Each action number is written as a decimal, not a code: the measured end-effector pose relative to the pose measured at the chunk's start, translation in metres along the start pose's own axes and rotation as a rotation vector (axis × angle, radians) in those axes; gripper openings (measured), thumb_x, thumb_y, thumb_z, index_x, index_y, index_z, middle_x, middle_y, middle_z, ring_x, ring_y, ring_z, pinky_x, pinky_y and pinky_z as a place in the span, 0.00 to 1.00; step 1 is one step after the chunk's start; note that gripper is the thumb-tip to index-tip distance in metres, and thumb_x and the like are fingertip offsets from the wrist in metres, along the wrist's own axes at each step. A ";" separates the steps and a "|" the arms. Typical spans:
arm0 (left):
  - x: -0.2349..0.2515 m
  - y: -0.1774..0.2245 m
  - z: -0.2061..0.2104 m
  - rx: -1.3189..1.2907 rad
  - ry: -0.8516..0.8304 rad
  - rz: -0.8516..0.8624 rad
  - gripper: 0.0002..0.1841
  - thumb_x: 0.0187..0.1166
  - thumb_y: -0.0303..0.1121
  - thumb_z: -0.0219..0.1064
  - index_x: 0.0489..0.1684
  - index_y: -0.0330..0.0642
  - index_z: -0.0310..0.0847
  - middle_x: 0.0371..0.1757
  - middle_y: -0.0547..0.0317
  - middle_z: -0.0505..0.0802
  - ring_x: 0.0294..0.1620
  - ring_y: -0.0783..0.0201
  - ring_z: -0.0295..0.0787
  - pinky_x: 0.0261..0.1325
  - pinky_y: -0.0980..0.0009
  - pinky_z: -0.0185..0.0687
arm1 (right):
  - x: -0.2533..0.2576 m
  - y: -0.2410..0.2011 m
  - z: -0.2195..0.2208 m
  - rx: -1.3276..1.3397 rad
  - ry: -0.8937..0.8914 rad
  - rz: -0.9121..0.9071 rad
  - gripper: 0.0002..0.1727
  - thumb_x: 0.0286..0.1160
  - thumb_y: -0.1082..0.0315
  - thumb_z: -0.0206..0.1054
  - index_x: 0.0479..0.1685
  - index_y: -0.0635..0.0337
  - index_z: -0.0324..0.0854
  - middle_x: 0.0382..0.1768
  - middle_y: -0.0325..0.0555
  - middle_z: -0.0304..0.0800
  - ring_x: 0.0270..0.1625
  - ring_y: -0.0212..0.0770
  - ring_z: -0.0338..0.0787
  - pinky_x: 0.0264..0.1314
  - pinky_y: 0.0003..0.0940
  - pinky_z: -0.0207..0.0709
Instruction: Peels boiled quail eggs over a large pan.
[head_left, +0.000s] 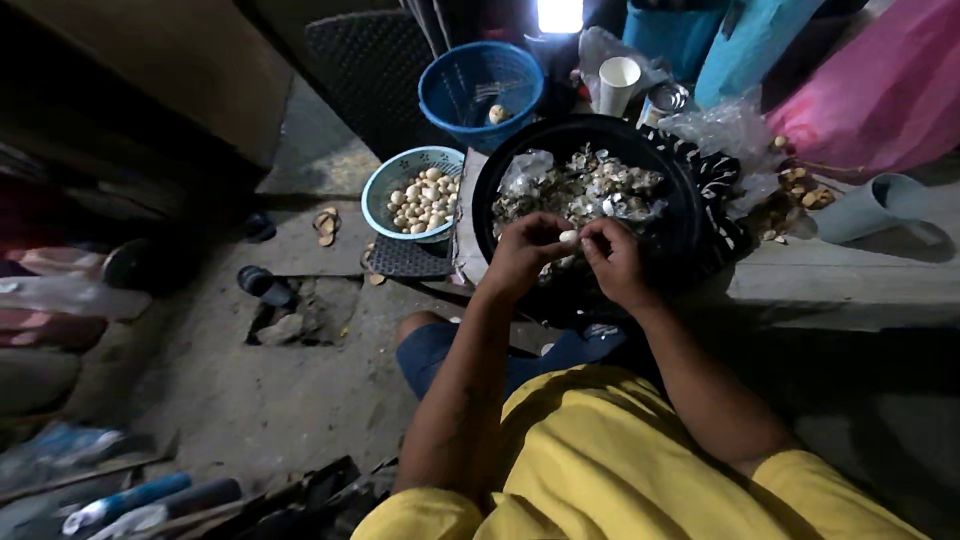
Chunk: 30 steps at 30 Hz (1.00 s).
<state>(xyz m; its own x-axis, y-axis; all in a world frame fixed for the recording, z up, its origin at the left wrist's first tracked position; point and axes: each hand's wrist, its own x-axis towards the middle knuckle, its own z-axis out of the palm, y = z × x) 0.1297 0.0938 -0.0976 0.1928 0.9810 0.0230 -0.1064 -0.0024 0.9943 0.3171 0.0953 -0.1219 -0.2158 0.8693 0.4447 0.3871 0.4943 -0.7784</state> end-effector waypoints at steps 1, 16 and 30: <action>0.001 0.000 -0.001 0.011 -0.002 -0.004 0.14 0.68 0.17 0.75 0.51 0.32 0.84 0.46 0.50 0.92 0.44 0.60 0.91 0.53 0.62 0.91 | 0.001 -0.001 0.001 -0.007 -0.004 -0.010 0.07 0.82 0.71 0.65 0.50 0.63 0.85 0.48 0.51 0.88 0.45 0.39 0.90 0.50 0.35 0.87; -0.002 0.003 -0.003 -0.211 -0.025 -0.037 0.10 0.80 0.24 0.67 0.56 0.41 0.80 0.49 0.52 0.90 0.45 0.58 0.91 0.56 0.56 0.91 | 0.010 -0.005 0.005 0.038 0.081 -0.137 0.07 0.85 0.71 0.59 0.48 0.65 0.80 0.52 0.50 0.85 0.54 0.37 0.88 0.56 0.32 0.86; 0.008 0.006 -0.011 -0.579 0.040 -0.254 0.13 0.88 0.27 0.54 0.61 0.37 0.83 0.46 0.51 0.91 0.36 0.67 0.88 0.43 0.73 0.88 | 0.048 -0.005 -0.027 0.240 -0.296 0.001 0.07 0.86 0.71 0.56 0.51 0.62 0.79 0.51 0.46 0.87 0.45 0.35 0.88 0.47 0.31 0.87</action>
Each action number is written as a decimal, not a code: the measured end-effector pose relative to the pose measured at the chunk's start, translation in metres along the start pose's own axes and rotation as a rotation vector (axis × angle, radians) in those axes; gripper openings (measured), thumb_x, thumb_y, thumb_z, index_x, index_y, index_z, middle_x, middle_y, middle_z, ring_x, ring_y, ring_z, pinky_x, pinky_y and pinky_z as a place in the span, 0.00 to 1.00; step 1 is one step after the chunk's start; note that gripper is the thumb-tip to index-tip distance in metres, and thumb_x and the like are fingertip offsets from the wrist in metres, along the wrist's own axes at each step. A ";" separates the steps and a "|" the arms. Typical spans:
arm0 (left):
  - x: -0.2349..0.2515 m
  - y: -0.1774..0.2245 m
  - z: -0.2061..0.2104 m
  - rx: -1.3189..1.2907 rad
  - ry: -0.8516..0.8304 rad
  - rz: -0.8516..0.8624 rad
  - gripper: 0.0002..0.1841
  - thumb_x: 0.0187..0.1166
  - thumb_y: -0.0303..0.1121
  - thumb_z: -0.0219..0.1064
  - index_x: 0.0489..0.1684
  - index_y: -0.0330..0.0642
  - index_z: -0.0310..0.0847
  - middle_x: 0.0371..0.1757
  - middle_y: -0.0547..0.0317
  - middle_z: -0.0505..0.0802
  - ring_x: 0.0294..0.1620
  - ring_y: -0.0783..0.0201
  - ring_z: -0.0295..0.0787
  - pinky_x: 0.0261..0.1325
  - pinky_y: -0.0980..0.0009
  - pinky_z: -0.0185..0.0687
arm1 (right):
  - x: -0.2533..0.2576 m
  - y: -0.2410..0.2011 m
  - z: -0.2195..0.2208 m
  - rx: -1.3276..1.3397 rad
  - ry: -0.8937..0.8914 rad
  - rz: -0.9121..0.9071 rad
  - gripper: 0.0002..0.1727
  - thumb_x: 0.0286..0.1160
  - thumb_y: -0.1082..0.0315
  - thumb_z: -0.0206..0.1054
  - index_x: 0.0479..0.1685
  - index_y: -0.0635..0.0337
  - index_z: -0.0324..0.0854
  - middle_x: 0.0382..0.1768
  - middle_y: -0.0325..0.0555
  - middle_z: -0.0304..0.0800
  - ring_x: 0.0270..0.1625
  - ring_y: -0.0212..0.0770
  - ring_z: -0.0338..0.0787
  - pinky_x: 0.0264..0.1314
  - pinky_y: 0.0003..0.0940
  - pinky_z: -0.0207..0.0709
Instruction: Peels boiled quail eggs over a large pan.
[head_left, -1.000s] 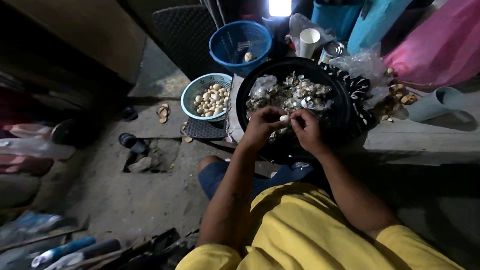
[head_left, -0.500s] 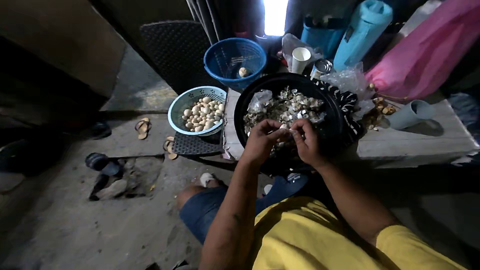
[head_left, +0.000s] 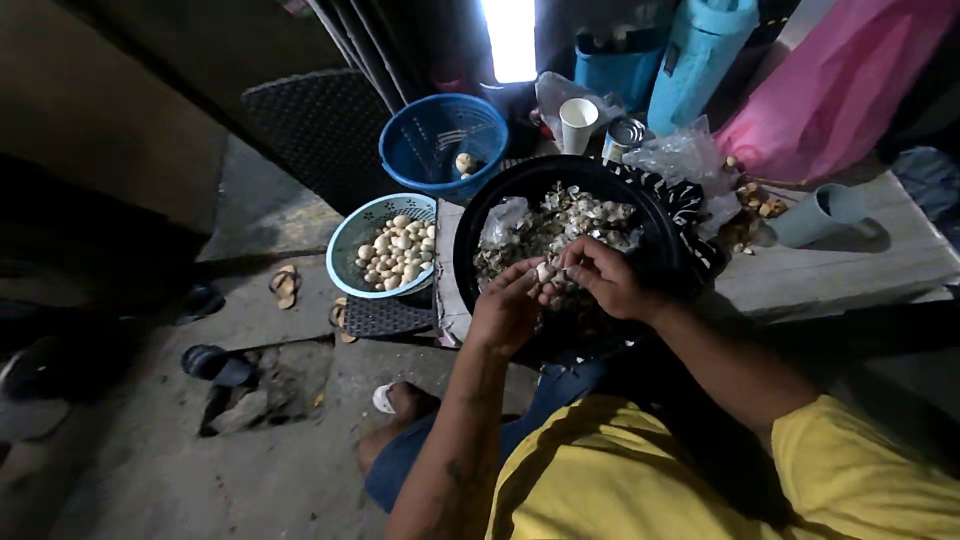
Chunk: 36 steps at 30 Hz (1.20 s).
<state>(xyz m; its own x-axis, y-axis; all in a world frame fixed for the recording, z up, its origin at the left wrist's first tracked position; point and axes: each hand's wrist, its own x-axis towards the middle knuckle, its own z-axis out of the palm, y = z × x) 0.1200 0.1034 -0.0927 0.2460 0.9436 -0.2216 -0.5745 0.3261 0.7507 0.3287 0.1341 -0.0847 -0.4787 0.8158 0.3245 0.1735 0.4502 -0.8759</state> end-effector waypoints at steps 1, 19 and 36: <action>0.001 0.000 0.000 -0.031 0.015 0.016 0.13 0.88 0.27 0.54 0.60 0.37 0.83 0.46 0.50 0.92 0.36 0.67 0.88 0.42 0.73 0.87 | 0.005 0.002 -0.006 0.016 -0.043 -0.002 0.07 0.85 0.71 0.58 0.51 0.61 0.80 0.51 0.46 0.87 0.46 0.36 0.88 0.46 0.32 0.87; 0.005 -0.033 0.023 0.379 0.297 0.365 0.14 0.72 0.22 0.74 0.54 0.32 0.84 0.45 0.50 0.93 0.39 0.63 0.90 0.44 0.67 0.90 | 0.057 0.035 -0.037 -0.172 -0.398 -0.234 0.10 0.80 0.67 0.67 0.50 0.57 0.92 0.50 0.44 0.95 0.55 0.36 0.92 0.64 0.33 0.84; 0.002 -0.029 0.019 0.368 0.246 0.271 0.11 0.77 0.24 0.71 0.54 0.38 0.86 0.46 0.51 0.92 0.40 0.61 0.91 0.48 0.62 0.91 | 0.054 0.041 -0.036 -0.145 -0.444 -0.296 0.05 0.75 0.70 0.70 0.44 0.59 0.87 0.47 0.43 0.87 0.46 0.32 0.89 0.49 0.29 0.89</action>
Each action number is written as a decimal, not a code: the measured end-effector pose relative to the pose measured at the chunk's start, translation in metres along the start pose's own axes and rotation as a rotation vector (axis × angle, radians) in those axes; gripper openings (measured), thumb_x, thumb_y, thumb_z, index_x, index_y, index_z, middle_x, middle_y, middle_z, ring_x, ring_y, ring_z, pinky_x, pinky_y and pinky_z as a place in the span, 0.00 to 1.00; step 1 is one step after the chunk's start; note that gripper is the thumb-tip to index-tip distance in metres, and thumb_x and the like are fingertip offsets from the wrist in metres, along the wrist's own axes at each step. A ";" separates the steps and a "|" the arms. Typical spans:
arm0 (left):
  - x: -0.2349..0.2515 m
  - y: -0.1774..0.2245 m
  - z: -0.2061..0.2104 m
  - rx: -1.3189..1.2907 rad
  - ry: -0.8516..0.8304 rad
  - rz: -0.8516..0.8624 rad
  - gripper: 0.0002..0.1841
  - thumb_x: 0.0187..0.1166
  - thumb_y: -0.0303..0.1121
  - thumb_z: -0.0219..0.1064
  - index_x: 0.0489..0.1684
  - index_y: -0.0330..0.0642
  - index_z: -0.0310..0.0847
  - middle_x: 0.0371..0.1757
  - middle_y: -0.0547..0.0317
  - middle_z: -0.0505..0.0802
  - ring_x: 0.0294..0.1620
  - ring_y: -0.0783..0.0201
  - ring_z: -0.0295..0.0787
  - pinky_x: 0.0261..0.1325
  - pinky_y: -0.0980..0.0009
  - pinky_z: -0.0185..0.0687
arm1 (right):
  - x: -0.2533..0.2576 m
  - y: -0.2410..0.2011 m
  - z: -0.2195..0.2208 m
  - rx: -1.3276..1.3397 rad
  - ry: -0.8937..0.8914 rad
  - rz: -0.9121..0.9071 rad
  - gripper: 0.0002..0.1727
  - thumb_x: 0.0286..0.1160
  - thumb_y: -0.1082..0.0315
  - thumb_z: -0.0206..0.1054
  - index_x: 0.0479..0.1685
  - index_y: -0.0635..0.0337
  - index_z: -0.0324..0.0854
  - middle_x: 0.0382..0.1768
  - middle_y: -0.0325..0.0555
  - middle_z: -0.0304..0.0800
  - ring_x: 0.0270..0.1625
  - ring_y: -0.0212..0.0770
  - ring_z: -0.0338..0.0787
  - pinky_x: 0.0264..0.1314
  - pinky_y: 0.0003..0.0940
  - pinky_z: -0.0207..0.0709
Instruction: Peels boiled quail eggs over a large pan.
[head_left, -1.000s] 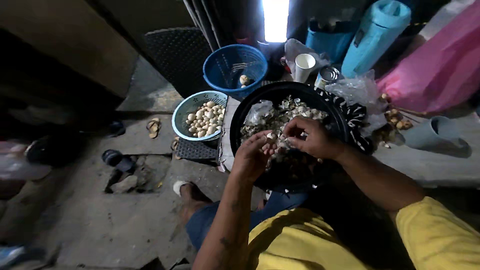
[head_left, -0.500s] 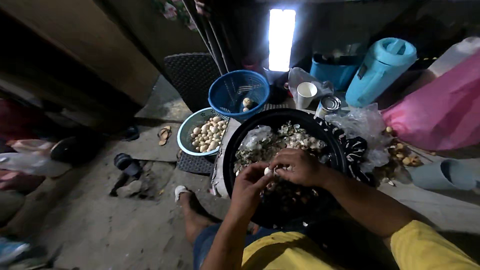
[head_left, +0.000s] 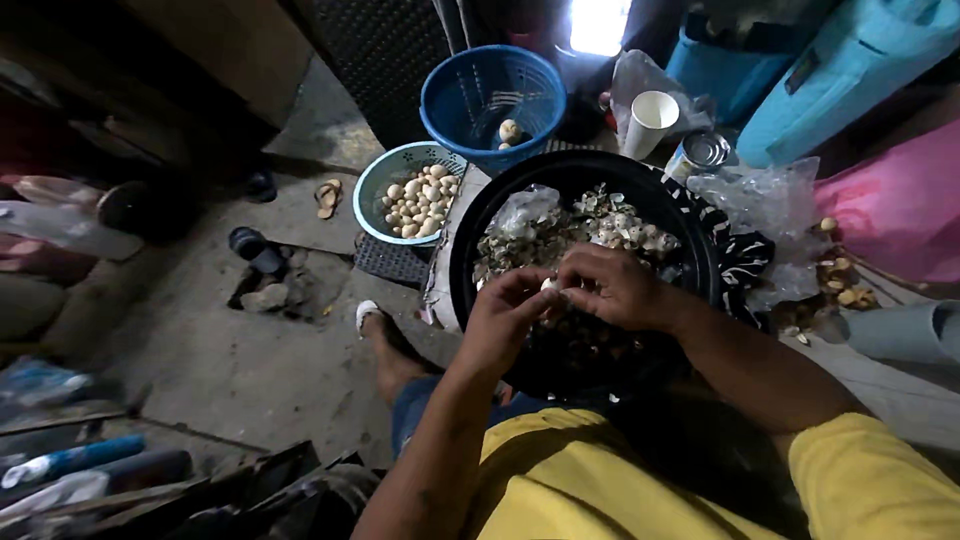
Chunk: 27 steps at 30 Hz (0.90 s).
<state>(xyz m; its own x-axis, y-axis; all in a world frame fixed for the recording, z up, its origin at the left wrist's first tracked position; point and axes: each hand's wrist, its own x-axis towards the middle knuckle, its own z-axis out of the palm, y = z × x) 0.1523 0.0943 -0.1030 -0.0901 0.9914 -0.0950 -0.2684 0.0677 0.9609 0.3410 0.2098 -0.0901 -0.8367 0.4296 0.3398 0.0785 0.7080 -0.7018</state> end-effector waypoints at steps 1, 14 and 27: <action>0.000 0.000 0.000 -0.032 -0.021 -0.012 0.10 0.79 0.24 0.68 0.55 0.37 0.86 0.45 0.52 0.92 0.40 0.62 0.90 0.48 0.62 0.91 | 0.000 0.000 0.000 0.007 0.005 -0.001 0.05 0.77 0.69 0.69 0.44 0.59 0.86 0.47 0.43 0.87 0.46 0.32 0.88 0.48 0.28 0.88; -0.001 0.000 -0.006 -0.317 -0.105 -0.014 0.14 0.87 0.29 0.57 0.65 0.48 0.81 0.54 0.48 0.91 0.43 0.61 0.91 0.47 0.65 0.89 | 0.000 0.004 0.001 0.088 0.167 -0.020 0.04 0.70 0.72 0.69 0.41 0.61 0.84 0.41 0.42 0.88 0.37 0.30 0.87 0.39 0.27 0.87; -0.001 0.002 0.001 0.021 -0.041 0.025 0.17 0.69 0.18 0.75 0.57 0.40 0.86 0.51 0.53 0.92 0.41 0.63 0.90 0.46 0.66 0.91 | -0.006 0.003 0.004 0.029 0.140 -0.077 0.05 0.68 0.72 0.76 0.40 0.59 0.91 0.45 0.42 0.92 0.50 0.35 0.91 0.58 0.33 0.89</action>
<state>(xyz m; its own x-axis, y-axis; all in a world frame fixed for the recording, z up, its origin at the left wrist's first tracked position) 0.1531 0.0931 -0.1004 -0.0575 0.9965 -0.0607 -0.2461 0.0448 0.9682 0.3437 0.2070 -0.0969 -0.7559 0.4500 0.4754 -0.0001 0.7262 -0.6875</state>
